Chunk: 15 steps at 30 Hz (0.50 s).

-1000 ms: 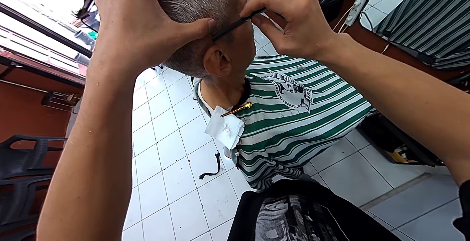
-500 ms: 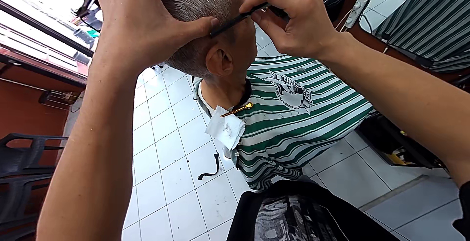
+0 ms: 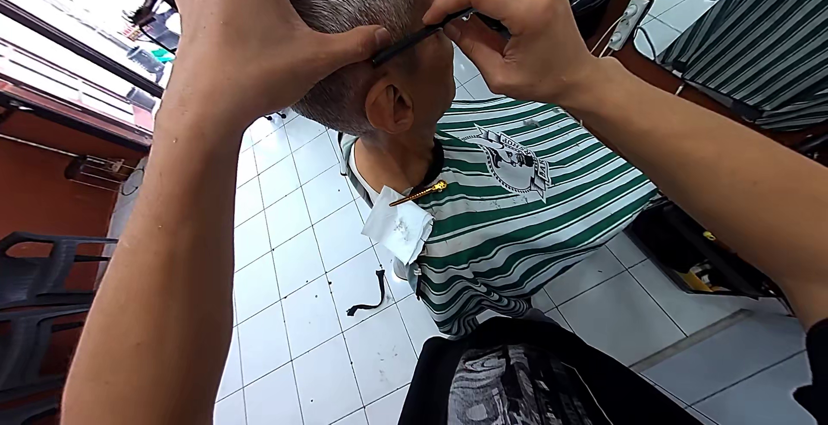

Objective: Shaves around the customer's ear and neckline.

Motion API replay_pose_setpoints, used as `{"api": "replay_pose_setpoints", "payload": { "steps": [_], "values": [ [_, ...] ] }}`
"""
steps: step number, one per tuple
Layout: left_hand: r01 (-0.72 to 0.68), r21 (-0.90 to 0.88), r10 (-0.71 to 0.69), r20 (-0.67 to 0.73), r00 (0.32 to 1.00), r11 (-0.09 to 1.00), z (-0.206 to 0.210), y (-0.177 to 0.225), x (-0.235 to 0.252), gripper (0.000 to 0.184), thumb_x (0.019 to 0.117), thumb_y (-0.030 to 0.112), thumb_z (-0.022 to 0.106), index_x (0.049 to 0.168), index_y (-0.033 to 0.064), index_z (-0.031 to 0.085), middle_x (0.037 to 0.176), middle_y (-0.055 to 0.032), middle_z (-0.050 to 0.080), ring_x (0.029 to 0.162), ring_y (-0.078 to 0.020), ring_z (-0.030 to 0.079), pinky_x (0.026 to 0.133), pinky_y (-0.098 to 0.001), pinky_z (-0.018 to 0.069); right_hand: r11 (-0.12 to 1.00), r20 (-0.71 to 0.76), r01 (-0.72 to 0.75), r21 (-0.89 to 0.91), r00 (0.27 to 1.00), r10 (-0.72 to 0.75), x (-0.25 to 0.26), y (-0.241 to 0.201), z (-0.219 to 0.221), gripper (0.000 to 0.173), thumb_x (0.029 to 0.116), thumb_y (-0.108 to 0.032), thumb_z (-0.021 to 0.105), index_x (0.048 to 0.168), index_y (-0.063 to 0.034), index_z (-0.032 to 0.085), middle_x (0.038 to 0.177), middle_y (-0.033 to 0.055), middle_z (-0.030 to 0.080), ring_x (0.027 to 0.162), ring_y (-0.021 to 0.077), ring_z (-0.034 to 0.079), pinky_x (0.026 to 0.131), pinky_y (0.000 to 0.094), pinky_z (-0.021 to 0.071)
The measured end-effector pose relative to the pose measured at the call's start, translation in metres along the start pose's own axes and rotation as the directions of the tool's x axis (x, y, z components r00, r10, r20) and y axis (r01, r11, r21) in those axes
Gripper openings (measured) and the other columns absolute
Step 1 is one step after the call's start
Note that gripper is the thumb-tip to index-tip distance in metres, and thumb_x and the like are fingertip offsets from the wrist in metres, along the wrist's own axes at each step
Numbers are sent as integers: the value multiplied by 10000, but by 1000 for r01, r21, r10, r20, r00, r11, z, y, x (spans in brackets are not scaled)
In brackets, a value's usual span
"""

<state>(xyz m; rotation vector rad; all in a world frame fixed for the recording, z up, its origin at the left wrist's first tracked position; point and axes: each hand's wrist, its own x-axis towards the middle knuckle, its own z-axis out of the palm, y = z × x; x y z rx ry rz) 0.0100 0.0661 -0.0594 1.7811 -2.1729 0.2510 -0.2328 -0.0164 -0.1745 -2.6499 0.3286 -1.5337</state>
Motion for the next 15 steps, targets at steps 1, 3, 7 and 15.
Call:
{"api": "replay_pose_setpoints", "payload": {
  "steps": [1, 3, 7, 15],
  "values": [
    [0, -2, 0, 1, 1000, 1000, 0, 0, 0, 889, 656, 830, 658, 1198, 125, 658, 1155, -138, 652, 1152, -317, 592, 918, -638, 412, 1000, 2, -1, -3, 1000, 1, 0, 0, 0, 211, 1026, -78, 557, 1130, -17, 730, 1294, 156, 677, 1183, 211, 659, 986, 340, 549],
    [3, -4, -3, 3, 1000, 1000, 0, 0, 0, 888, 653, 831, 659, 1202, 132, 657, 1156, -131, 653, 1157, -310, 593, 922, -635, 416, 1000, 5, 5, -15, 1000, -5, 0, 0, 0, 220, 1023, -77, 551, 1133, -22, 733, 1305, 159, 673, 1210, 222, 648, 1014, 350, 536],
    [7, 1, -7, 5, 1000, 1000, 0, 0, 1, 900, 651, 833, 658, 1212, 129, 656, 1172, -141, 653, 1169, -326, 589, 925, -648, 410, 1000, -2, 13, -22, 1000, -13, -1, 1, 0, 223, 1024, -80, 550, 1132, -26, 738, 1303, 160, 675, 1199, 225, 651, 1002, 348, 535],
    [-1, 0, 1, 3, 1000, 1000, 0, -2, 1, 902, 649, 855, 644, 1207, 146, 657, 1158, -115, 657, 1154, -298, 599, 922, -635, 422, 1000, 11, 17, -18, 1000, -16, -2, 1, 0, 220, 1025, -89, 559, 1137, -37, 741, 1309, 171, 667, 1235, 241, 633, 1043, 367, 516]
  ]
}}
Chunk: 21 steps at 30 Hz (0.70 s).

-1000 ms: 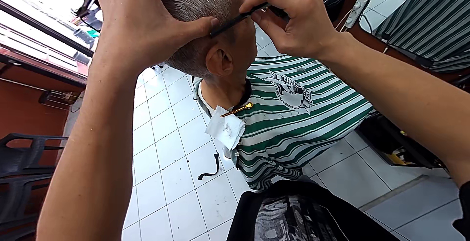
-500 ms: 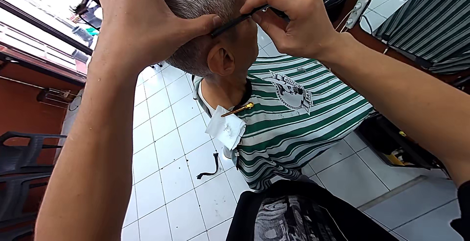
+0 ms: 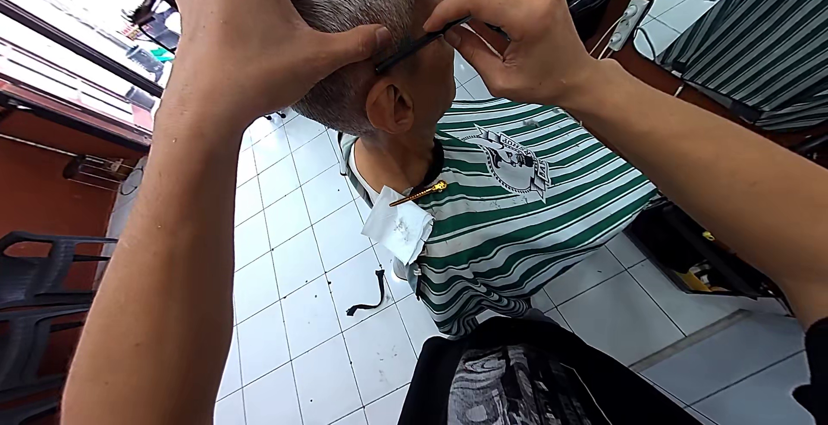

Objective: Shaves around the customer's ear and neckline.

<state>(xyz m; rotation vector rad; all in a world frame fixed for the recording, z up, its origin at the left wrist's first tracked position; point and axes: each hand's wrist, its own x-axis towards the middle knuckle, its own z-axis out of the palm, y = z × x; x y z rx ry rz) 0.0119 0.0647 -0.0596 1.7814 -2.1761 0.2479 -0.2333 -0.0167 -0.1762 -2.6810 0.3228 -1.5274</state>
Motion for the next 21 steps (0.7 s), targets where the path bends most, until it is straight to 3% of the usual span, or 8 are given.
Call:
{"api": "replay_pose_setpoints", "payload": {
  "steps": [3, 17, 21],
  "values": [
    [9, -6, -9, 3, 1000, 1000, 0, 1, 0, 906, 645, 854, 649, 1204, 140, 659, 1158, -125, 655, 1151, -307, 599, 913, -637, 423, 1000, -15, -8, 0, 1000, 8, 1, 0, 0, 211, 1023, -80, 560, 1122, -24, 737, 1288, 175, 670, 1185, 223, 651, 991, 342, 541],
    [11, -9, -11, 2, 1000, 1000, 0, 1, -2, 890, 651, 847, 648, 1200, 147, 660, 1153, -117, 656, 1156, -297, 597, 926, -630, 421, 1000, -17, 0, 10, 1000, 0, 0, -2, -1, 212, 1019, -77, 568, 1129, -24, 741, 1293, 195, 658, 1196, 232, 640, 1015, 349, 528],
    [-23, -7, 22, -20, 1000, 1000, 2, 0, -3, 923, 690, 830, 633, 1251, 97, 638, 1182, -170, 654, 1165, -357, 593, 922, -650, 405, 989, -132, -106, 105, 984, 120, 2, -10, -9, 197, 1001, -79, 595, 1110, 9, 734, 1149, 165, 718, 1158, 200, 664, 990, 356, 544]
  ]
}}
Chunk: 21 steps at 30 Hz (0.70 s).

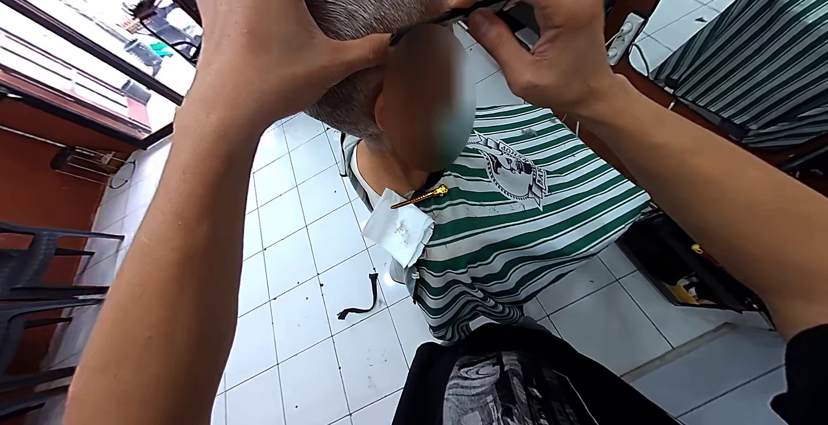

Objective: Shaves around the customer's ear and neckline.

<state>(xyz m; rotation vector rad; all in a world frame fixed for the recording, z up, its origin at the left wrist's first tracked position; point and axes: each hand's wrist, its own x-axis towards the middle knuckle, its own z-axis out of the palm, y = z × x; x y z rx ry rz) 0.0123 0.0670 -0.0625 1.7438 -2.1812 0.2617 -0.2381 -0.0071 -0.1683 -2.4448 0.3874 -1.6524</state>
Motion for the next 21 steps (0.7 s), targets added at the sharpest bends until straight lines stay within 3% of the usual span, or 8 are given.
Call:
{"api": "replay_pose_setpoints", "payload": {
  "steps": [3, 5, 7, 9, 11, 14, 17, 21],
  "values": [
    [-41, -20, 37, -165, 986, 999, 7, 0, -14, 905, 762, 818, 615, 1294, 87, 637, 1260, -173, 640, 1262, -367, 545, 1034, -622, 371, 995, -72, -50, 85, 996, 56, 1, -5, -9, 206, 996, -65, 595, 1130, 50, 701, 1137, 165, 706, 1133, 186, 667, 995, 368, 557],
    [-118, -44, 85, -451, 888, 992, 17, 3, -40, 666, 925, 585, 655, 1267, 14, 659, 1250, -242, 637, 1253, -387, 551, 1062, -567, 392, 993, -106, -56, 105, 992, 67, 2, -8, -16, 208, 1001, -65, 595, 1139, 67, 679, 1175, 181, 696, 1143, 195, 666, 989, 375, 559],
    [-183, -47, 108, -655, 748, 982, 35, 12, -72, 370, 1018, 257, 623, 1271, -12, 657, 1239, -225, 629, 1194, -318, 569, 1001, -444, 440, 994, -116, -47, 97, 992, 58, 3, -9, -22, 198, 1009, -61, 588, 1139, 68, 664, 1244, 203, 680, 1203, 234, 653, 1009, 393, 555],
    [-173, -126, 37, -695, 718, 977, 63, 27, -94, 276, 1024, 129, 574, 1237, -17, 672, 1199, -188, 642, 1114, -250, 615, 898, -354, 515, 997, -123, -39, 66, 991, 47, 4, -8, -26, 188, 1009, -55, 589, 1125, 69, 669, 1229, 201, 679, 1189, 239, 657, 982, 379, 573],
    [-151, -256, -68, -683, 727, 955, 93, 41, -100, 275, 1006, 118, 588, 1206, -45, 683, 1161, -199, 645, 1046, -228, 645, 818, -321, 557, 999, -114, -28, 31, 993, 31, 5, -7, -27, 187, 1008, -47, 588, 1121, 70, 679, 1183, 190, 693, 1153, 215, 669, 949, 348, 579],
    [-113, -362, -187, -696, 693, 925, 125, 59, -95, 330, 988, 142, 611, 1236, -66, 672, 1150, -203, 629, 1002, -210, 645, 747, -275, 555, 999, -56, 6, 37, 998, -4, 9, -9, -27, 202, 1007, -15, 573, 1150, 81, 677, 1162, 180, 699, 1129, 178, 669, 965, 328, 566],
    [-89, -410, -250, -700, 669, 908, 135, 71, -92, 336, 990, 134, 606, 1259, -58, 671, 1134, -182, 652, 1010, -205, 642, 755, -270, 550, 999, -10, 18, 43, 1000, -18, 10, -10, -26, 202, 1001, -1, 572, 1153, 86, 673, 1167, 187, 691, 1129, 172, 668, 960, 318, 568],
    [-125, -496, -321, -714, 622, 860, 140, 80, -87, 232, 1024, 105, 580, 1146, -21, 732, 1000, -117, 726, 931, -169, 662, 820, -324, 513, 1000, 5, 21, 23, 1000, -21, 12, -11, -27, 197, 999, 4, 575, 1146, 84, 679, 1159, 175, 692, 1107, 150, 669, 944, 290, 566]
  ]
}}
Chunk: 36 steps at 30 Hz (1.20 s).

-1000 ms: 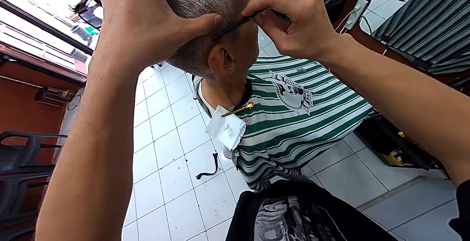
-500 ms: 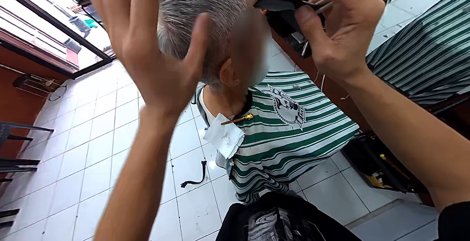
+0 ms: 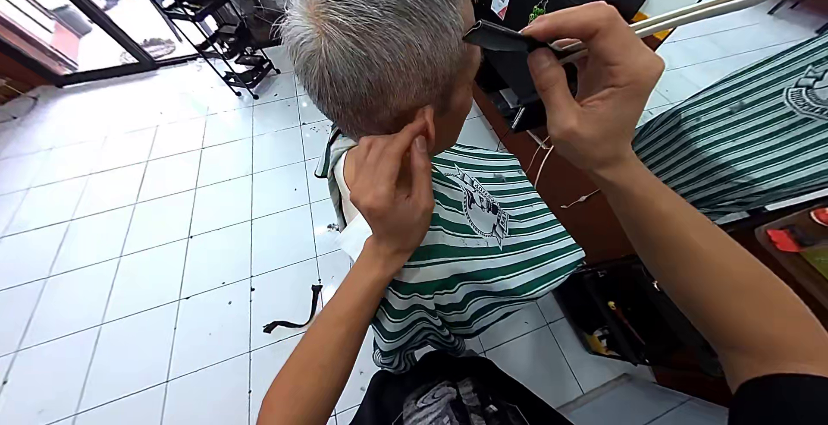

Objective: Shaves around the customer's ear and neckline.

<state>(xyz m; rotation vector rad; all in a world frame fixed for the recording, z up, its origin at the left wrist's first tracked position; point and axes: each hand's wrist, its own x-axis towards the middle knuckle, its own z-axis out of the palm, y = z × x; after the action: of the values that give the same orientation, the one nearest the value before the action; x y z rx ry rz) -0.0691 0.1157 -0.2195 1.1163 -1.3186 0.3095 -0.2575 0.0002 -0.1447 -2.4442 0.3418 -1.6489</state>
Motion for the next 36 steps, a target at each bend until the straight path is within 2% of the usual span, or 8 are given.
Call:
{"api": "replay_pose_setpoints", "payload": {
  "steps": [4, 8, 15, 19, 22, 26, 31, 36],
  "values": [
    [108, -111, -104, 46, 994, 988, 0, -1, 7, 266, 1018, 93, 617, 1236, -59, 627, 934, -85, 733, 810, -80, 709, 726, -231, 586, 1000, 4, -5, -18, 1000, 5, 6, 1, 0, 195, 1000, -6, 579, 1135, 92, 682, 1123, 155, 704, 1068, 121, 674, 937, 276, 565],
    [-21, 58, 23, -21, 1000, 998, 0, -8, 17, 368, 927, 167, 765, 1216, -40, 670, 891, -102, 635, 772, -139, 599, 637, -232, 478, 999, 23, 3, -34, 1000, -2, 13, 4, 2, 201, 998, -32, 585, 1121, 93, 684, 1099, 172, 705, 1044, 137, 679, 919, 290, 566],
    [-289, 258, 308, -36, 951, 922, -11, -28, 40, 275, 901, 390, 776, 1096, 196, 776, 1348, -335, 532, 1366, -485, 400, 1077, -575, 347, 984, 220, 154, -94, 967, -130, 23, 3, 1, 204, 1001, -30, 577, 1127, 43, 720, 1114, 177, 723, 1058, 175, 677, 891, 292, 548],
    [-274, 222, 262, 81, 962, 936, -24, -38, 56, 432, 916, 471, 725, 1257, 205, 716, 1434, -354, 459, 1403, -507, 354, 1127, -635, 269, 981, 251, 172, -85, 957, -146, 28, 3, 1, 191, 997, -47, 593, 1101, 36, 730, 1139, 184, 717, 1083, 199, 667, 901, 313, 544],
    [-242, 205, 200, 204, 958, 948, -33, -39, 71, 557, 918, 513, 707, 1352, 166, 658, 1346, -332, 547, 1312, -490, 470, 1074, -636, 331, 982, 267, 175, -76, 952, -149, 32, 2, 1, 180, 1002, -68, 598, 1086, 27, 726, 1178, 190, 709, 1163, 230, 661, 970, 362, 542],
    [-144, 210, 57, 373, 926, 967, -43, -35, 101, 774, 847, 680, 669, 1183, -17, 661, 1095, -213, 688, 1074, -357, 642, 925, -588, 456, 976, 284, 196, -92, 945, -163, 34, 4, 2, 185, 1000, -92, 605, 1085, 10, 734, 1194, 192, 702, 1157, 229, 655, 955, 357, 534],
    [-2, 265, -145, 535, 832, 964, -43, -38, 130, 860, 617, 830, 671, 1128, 138, 684, 1019, -66, 691, 973, -212, 667, 788, -537, 515, 964, 322, 229, -132, 930, -176, 32, 3, 4, 185, 993, -85, 609, 1089, 6, 738, 1220, 220, 688, 1164, 265, 645, 965, 374, 525],
    [-21, 218, -109, 568, 815, 976, -37, -43, 134, 895, 581, 833, 695, 1167, 156, 676, 1064, -38, 696, 1016, -173, 666, 833, -512, 529, 951, 336, 280, -133, 915, -223, 28, 2, 8, 167, 992, -56, 603, 1079, 5, 732, 1240, 225, 689, 1200, 292, 621, 1014, 398, 481]
  ]
}}
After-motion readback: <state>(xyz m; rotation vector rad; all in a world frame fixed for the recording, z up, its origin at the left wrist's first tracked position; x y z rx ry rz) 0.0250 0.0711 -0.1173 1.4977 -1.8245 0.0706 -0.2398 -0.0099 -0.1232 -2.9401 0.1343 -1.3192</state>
